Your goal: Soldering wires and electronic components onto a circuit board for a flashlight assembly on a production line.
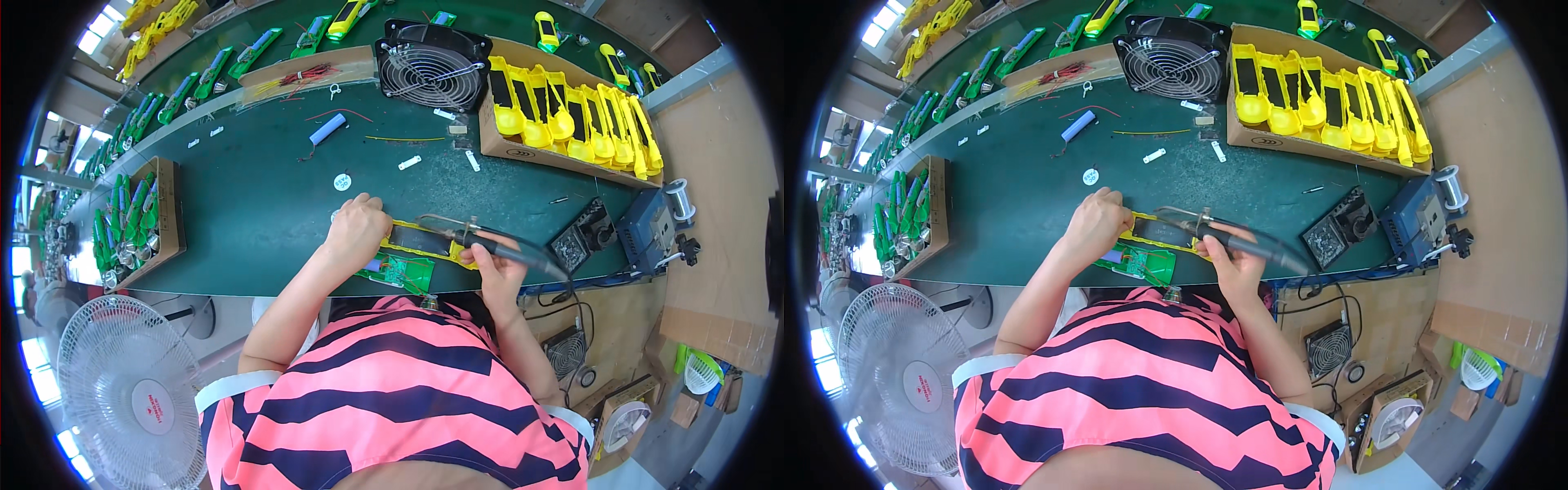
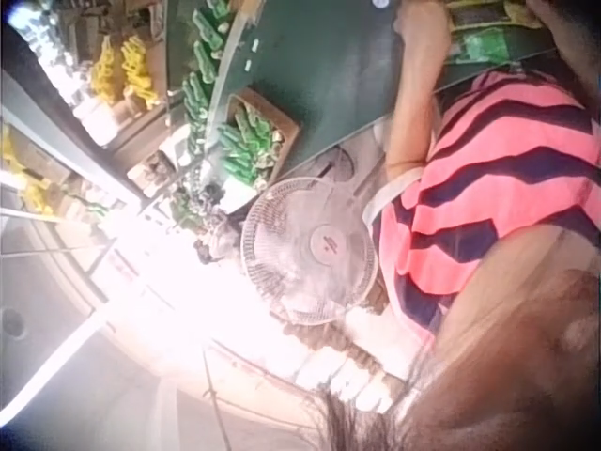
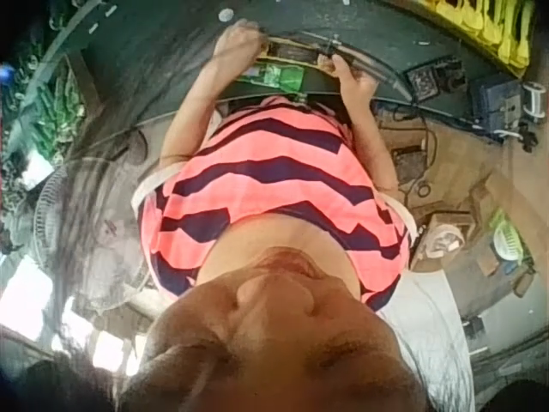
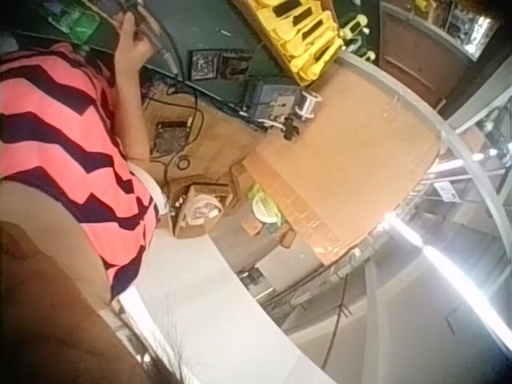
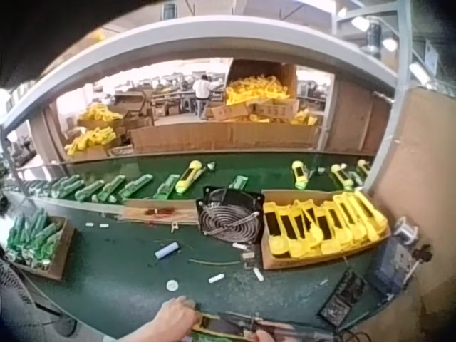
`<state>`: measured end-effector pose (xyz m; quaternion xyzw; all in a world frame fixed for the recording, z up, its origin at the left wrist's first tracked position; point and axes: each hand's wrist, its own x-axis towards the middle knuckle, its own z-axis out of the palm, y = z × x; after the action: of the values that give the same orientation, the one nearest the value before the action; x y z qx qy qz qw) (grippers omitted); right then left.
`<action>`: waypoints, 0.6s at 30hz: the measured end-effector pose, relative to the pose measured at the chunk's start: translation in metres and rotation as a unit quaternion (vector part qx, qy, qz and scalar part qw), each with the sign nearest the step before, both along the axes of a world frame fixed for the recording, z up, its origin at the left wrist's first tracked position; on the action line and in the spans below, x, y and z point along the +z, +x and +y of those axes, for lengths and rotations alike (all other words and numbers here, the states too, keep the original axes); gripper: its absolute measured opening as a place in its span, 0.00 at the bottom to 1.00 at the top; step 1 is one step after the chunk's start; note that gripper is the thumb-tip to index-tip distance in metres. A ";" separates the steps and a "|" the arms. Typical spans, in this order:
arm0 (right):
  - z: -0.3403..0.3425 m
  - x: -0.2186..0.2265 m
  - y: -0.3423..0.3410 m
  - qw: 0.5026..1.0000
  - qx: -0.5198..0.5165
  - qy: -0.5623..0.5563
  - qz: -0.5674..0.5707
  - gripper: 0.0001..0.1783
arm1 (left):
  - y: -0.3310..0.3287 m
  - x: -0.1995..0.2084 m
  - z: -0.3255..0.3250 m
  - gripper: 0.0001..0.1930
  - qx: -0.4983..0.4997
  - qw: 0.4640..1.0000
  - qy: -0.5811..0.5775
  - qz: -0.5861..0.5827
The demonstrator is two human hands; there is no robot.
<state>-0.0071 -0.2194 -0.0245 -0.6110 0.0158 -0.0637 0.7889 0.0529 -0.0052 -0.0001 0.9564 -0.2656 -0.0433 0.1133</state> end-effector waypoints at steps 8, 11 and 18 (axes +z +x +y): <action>-0.028 0.007 -0.006 0.908 0.018 -0.402 -0.114 0.21 | 0.000 0.002 -0.003 0.02 0.022 1.000 -0.011 0.001; -0.024 0.009 -0.006 0.912 0.017 -0.397 -0.097 0.24 | 0.000 0.004 -0.005 0.01 0.023 1.000 -0.009 -0.008; -0.026 0.003 -0.004 0.915 0.052 -0.394 -0.072 0.26 | 0.000 0.003 -0.003 0.01 0.022 0.999 -0.015 -0.019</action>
<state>-0.0113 -0.2452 -0.0212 -0.8660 -0.0994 -0.0673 0.4855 0.0531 -0.0082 0.0033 0.9608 -0.2475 -0.0182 0.1236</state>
